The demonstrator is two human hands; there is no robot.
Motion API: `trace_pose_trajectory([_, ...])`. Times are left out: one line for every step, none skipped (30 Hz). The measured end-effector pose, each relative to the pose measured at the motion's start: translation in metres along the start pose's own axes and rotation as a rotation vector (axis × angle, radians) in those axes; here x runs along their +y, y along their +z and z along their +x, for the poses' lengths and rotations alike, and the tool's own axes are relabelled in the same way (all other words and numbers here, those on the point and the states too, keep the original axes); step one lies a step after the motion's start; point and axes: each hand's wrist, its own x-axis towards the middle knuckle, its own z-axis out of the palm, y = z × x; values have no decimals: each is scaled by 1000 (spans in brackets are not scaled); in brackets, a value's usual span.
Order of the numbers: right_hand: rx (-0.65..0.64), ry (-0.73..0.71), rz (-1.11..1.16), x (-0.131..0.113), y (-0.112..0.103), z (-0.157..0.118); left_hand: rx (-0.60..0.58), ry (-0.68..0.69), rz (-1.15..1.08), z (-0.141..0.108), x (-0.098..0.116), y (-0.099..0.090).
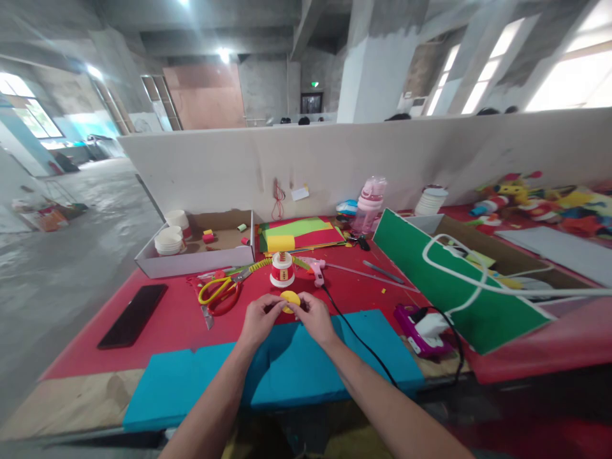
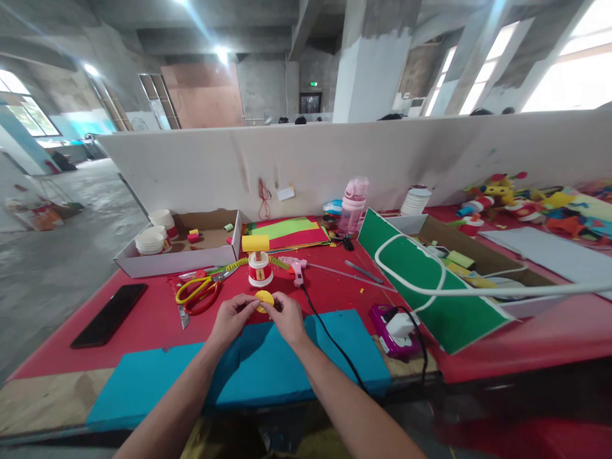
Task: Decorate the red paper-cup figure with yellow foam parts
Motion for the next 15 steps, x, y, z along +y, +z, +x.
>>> trace_pose_trajectory([-4, -5, -6, 0, 0, 0, -6, 6, -4, 0, 0, 0])
trace_pose_trajectory([-8, -11, -14, 0, 0, 0, -10, 10, -4, 0, 1, 1])
trace_pose_trajectory([-12, -18, -24, 0, 1, -1, -10, 10, 1, 0, 1, 1])
trace_pose_trajectory([-15, -25, -35, 1, 1, -1, -8, 11, 8, -1, 2, 1])
trace_pose_trajectory([-17, -31, -45, 1, 1, -1, -6, 13, 13, -1, 3, 1])
trace_pose_trajectory([-17, -34, -54, 1, 1, -1, -4, 16, 16, -1, 3, 1])
trace_pose_trajectory([-16, -35, -62, 1, 2, -1, -7, 21, 18, -1, 3, 1])
trace_pose_trajectory([-17, -35, -68, 0, 2, -1, -9, 24, 22, -1, 3, 1])
trace_pose_trajectory([-21, -35, -74, 0, 2, -1, -13, 28, 30, -1, 2, 0])
trace_pose_trajectory([-25, -34, -77, -1, 2, -1, -18, 32, 41, -1, 1, 0])
trace_pose_trajectory([-28, -32, -78, -1, 2, -1, -19, 37, 53, -1, -1, 0])
trace_pose_trajectory([-31, -30, -77, -1, 2, -1, -19, 43, 66, -1, -2, 0])
trace_pose_trajectory([-31, -28, -72, -2, 1, -1, -16, 49, 75, -1, -4, 0])
trace_pose_trajectory([-29, -23, -63, -1, 1, -1, -13, 50, 76, -1, -5, 0])
trace_pose_trajectory([-23, -17, -52, -1, 1, -1, -7, 47, 70, -1, -5, -1])
